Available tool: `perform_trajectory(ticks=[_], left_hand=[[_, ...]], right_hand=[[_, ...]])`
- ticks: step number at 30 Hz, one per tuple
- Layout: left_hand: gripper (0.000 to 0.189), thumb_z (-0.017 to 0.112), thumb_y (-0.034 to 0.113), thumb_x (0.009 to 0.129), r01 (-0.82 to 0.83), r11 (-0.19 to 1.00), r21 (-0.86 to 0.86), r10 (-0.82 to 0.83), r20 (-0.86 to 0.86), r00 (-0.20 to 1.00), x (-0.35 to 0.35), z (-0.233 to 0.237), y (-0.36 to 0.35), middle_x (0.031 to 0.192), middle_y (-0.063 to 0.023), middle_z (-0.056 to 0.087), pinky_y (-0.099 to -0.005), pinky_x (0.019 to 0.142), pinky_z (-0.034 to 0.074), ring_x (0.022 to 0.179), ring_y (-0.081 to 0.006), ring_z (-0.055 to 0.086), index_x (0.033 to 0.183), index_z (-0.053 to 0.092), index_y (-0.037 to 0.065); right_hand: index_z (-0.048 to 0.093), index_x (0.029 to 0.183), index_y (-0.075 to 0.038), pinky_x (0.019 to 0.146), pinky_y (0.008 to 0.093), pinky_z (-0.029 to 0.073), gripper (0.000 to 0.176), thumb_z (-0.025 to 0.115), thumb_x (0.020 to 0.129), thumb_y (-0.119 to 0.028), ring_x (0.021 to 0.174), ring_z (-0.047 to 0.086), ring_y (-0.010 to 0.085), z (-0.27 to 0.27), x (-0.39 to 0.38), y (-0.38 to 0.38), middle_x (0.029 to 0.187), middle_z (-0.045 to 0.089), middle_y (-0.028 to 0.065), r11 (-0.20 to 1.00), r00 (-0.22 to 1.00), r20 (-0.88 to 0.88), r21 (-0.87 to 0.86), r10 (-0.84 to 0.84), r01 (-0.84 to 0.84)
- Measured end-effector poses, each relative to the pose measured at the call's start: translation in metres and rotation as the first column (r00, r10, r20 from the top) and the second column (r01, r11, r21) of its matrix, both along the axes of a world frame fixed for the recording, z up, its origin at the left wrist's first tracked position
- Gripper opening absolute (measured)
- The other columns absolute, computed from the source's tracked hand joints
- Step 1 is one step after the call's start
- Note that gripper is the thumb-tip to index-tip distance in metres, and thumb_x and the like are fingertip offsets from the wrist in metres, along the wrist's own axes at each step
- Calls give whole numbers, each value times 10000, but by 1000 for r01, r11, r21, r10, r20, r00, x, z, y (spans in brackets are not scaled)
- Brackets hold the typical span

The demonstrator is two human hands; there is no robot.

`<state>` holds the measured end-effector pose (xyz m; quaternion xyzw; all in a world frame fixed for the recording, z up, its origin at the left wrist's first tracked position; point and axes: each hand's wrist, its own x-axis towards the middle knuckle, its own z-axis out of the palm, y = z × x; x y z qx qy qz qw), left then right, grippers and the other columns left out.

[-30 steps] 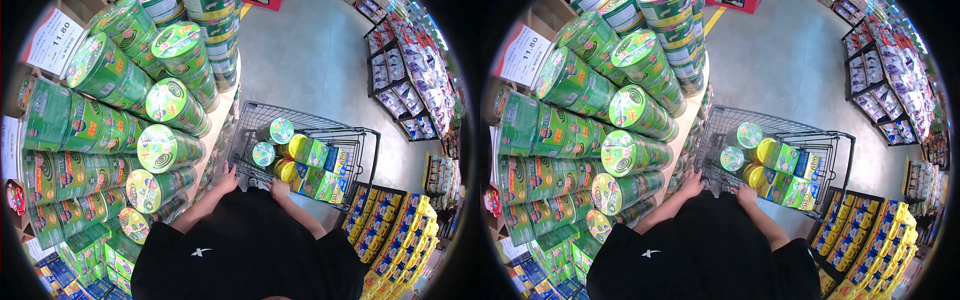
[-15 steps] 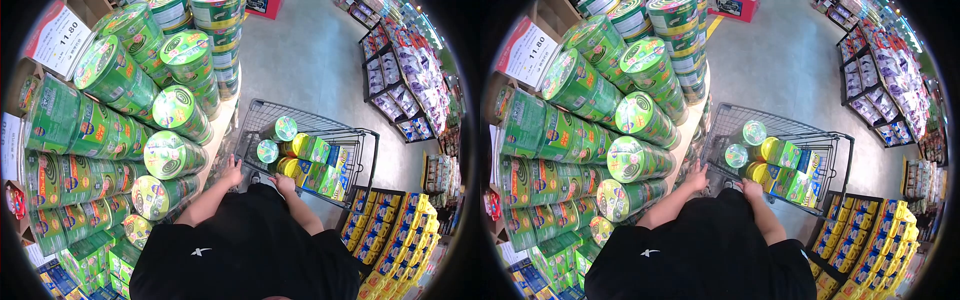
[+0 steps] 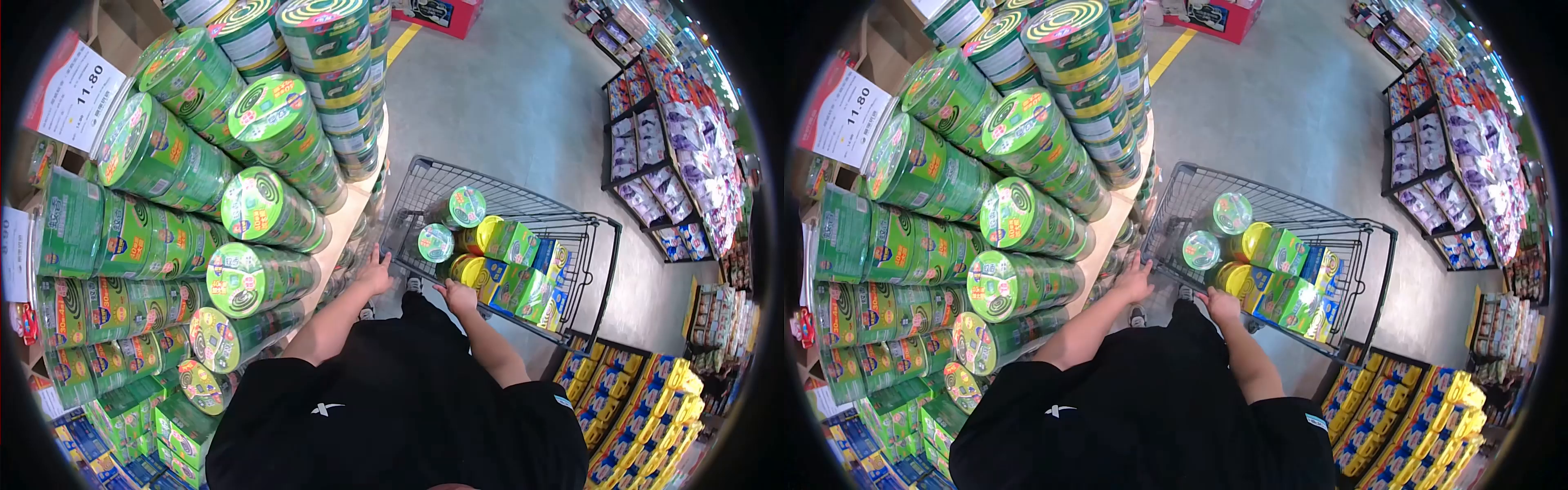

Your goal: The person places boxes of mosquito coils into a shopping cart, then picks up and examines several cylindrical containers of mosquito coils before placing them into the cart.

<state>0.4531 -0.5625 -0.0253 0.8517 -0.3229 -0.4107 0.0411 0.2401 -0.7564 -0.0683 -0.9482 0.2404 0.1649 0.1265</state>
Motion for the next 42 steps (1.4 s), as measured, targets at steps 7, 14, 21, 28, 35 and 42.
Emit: perform_trajectory(ticks=[7,14,21,28,35,42], left_hand=[[808,624,374,907,-72,997,41,72,4,997,7,-1,-42,1669,-169,-56,-513,1157,331,1516,-365,181,1591,236,190],[789,612,397,898,-121,992,-45,121,-4,993,13,-8,-59,1657,-221,-9,-495,1191,267,1513,-403,167,1580,280,180],[743,648,316,887,-237,948,-212,260,90,961,0,19,-64,1645,-221,91,-479,1166,316,1468,-418,274,1555,338,219],[547,735,107,827,-119,310,-943,690,136,711,30,181,-42,1412,-210,423,-460,1081,394,1310,-372,452,1345,574,45],[846,853,217,759,51,364,-930,909,367,198,140,295,4,1545,-279,239,-472,1148,302,1431,-421,301,1488,434,124],[922,918,321,676,-146,328,-933,905,266,331,172,289,14,1573,-308,226,-457,1161,310,1486,-399,246,1463,470,144]], right_hand=[[598,987,-81,719,494,548,595,384,982,-635,872,696,382,6,19,-45,925,709,170,998,999,-35,61,28,-26],[591,987,-83,720,508,540,577,386,989,-623,875,692,382,2,29,-74,926,704,171,995,998,-9,75,66,-65],[574,977,-74,700,504,543,582,385,989,-624,867,697,376,0,34,-87,923,708,181,993,995,-34,66,96,-94],[570,980,-76,649,499,544,599,367,987,-639,809,703,378,-4,38,-88,868,714,176,994,995,-6,23,103,-103],[588,1049,-65,760,511,542,637,369,978,-659,914,688,391,4,45,-85,948,705,201,994,991,-123,105,46,-33],[576,1109,-47,844,520,528,706,340,967,-697,999,673,414,10,50,-87,1047,700,235,975,978,-206,220,20,26]])
